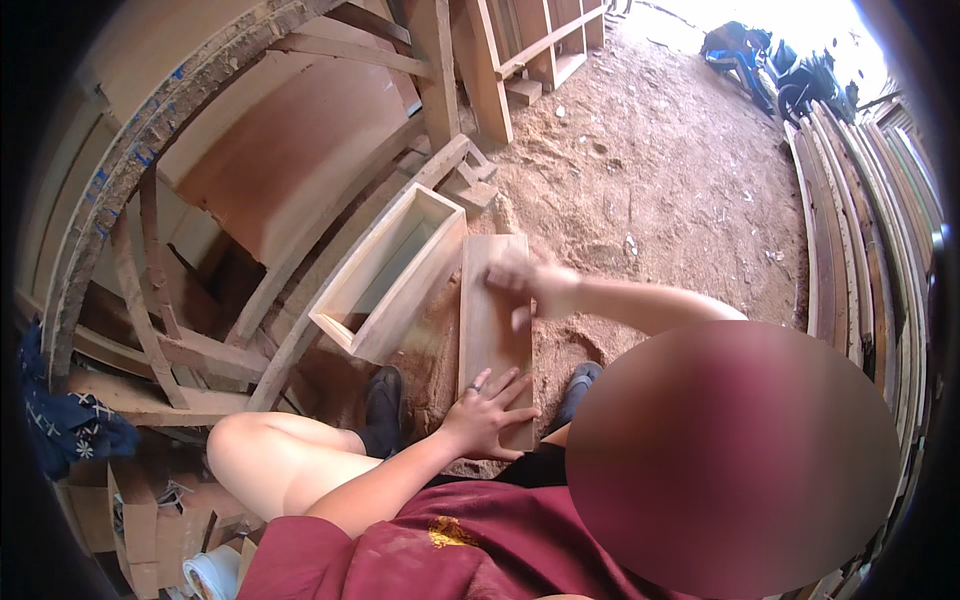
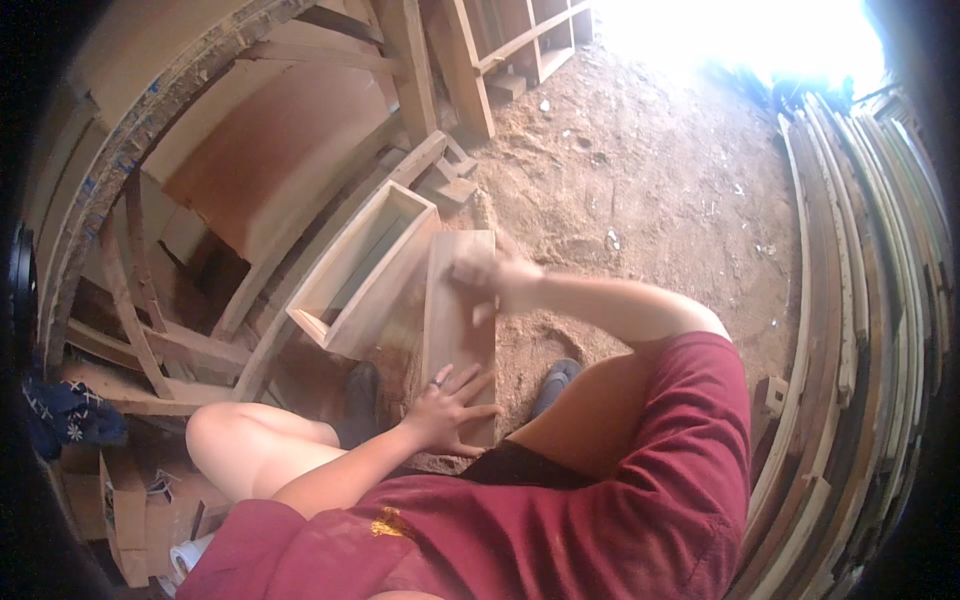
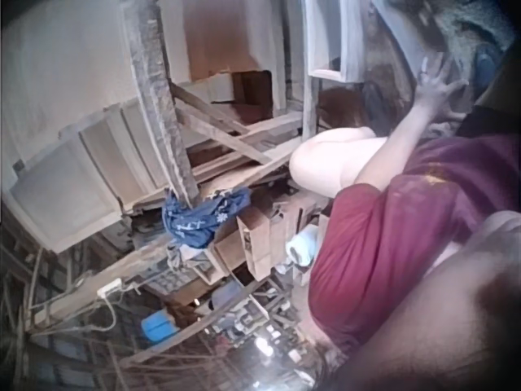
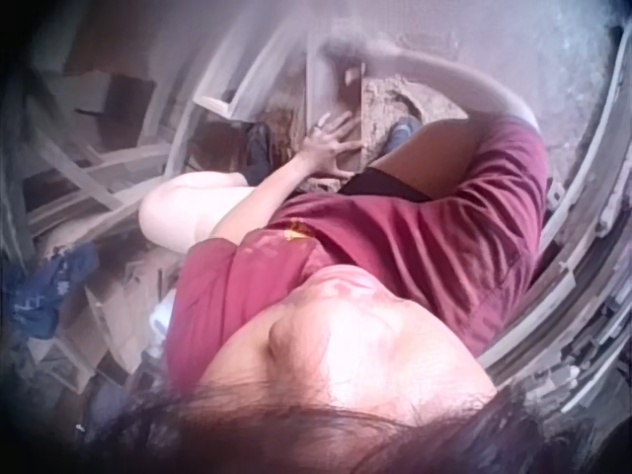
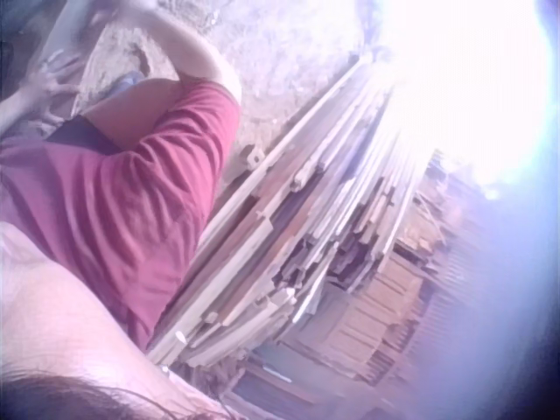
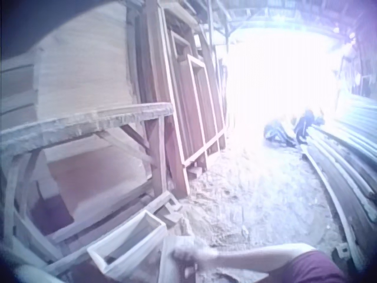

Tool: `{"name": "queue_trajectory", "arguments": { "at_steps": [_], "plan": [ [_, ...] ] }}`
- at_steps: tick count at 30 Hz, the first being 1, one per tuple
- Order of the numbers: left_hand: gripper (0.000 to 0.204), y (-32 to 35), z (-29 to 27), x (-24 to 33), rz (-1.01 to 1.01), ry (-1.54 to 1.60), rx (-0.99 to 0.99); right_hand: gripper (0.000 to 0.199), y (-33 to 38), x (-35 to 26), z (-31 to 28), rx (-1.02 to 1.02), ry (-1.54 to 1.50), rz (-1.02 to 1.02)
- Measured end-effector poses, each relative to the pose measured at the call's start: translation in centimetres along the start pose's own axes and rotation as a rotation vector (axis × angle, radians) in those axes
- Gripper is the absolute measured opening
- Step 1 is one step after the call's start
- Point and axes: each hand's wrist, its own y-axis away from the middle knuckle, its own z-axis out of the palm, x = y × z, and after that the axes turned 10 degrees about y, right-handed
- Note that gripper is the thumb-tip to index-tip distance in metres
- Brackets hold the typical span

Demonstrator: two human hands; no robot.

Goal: The person assembles a rectangular wooden frame by fitting pieces together and then rubs a flat wooden board against the frame's edges. The person sits on the ground in a workshop environment.

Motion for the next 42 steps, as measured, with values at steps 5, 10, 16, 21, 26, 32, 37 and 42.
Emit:
{"name": "queue_trajectory", "arguments": {
  "at_steps": [5, 10, 16, 21, 26, 32, 37, 42],
  "plan": [
    [0.076, 0.4, -0.3, -0.2, -0.037, 0.026, -0.039, 0.091, -1.2, -2.7, 1.8, 0.137, -0.03, -0.31],
    [0.075, -0.2, -0.1, 0.1, 0.017, -0.009, 0.012, 0.088, -1.0, 1.0, 0.6, 0.045, 0.036, 0.41],
    [0.075, 0.1, -0.6, -0.2, -0.001, 0.017, -0.058, 0.097, -1.2, -3.0, 1.2, 0.264, -0.105, -0.465],
    [0.073, -0.3, -0.2, -0.1, 0.03, -0.015, -0.012, 0.101, -1.5, 0.4, 1.8, 0.716, 0.615, 0.26],
    [0.075, 0.1, -0.3, -0.3, -0.015, -0.001, -0.068, 0.1, -0.2, -1.8, 0.8, 0.057, -0.044, -0.31],
    [0.074, 0.0, 0.0, -0.4, 0.062, 0.004, 0.023, 0.075, 0.2, 0.2, -1.6, -0.026, 0.002, 0.182],
    [0.073, 0.2, -0.1, -0.5, 0.036, -0.002, 0.009, 0.063, 0.9, 0.8, 0.4, 0.061, 0.008, -0.024],
    [0.071, 0.2, -0.5, -0.4, 0.044, 0.034, 0.049, 0.038, 0.6, -3.2, 1.1, 0.271, -0.151, 0.223]
  ]
}}
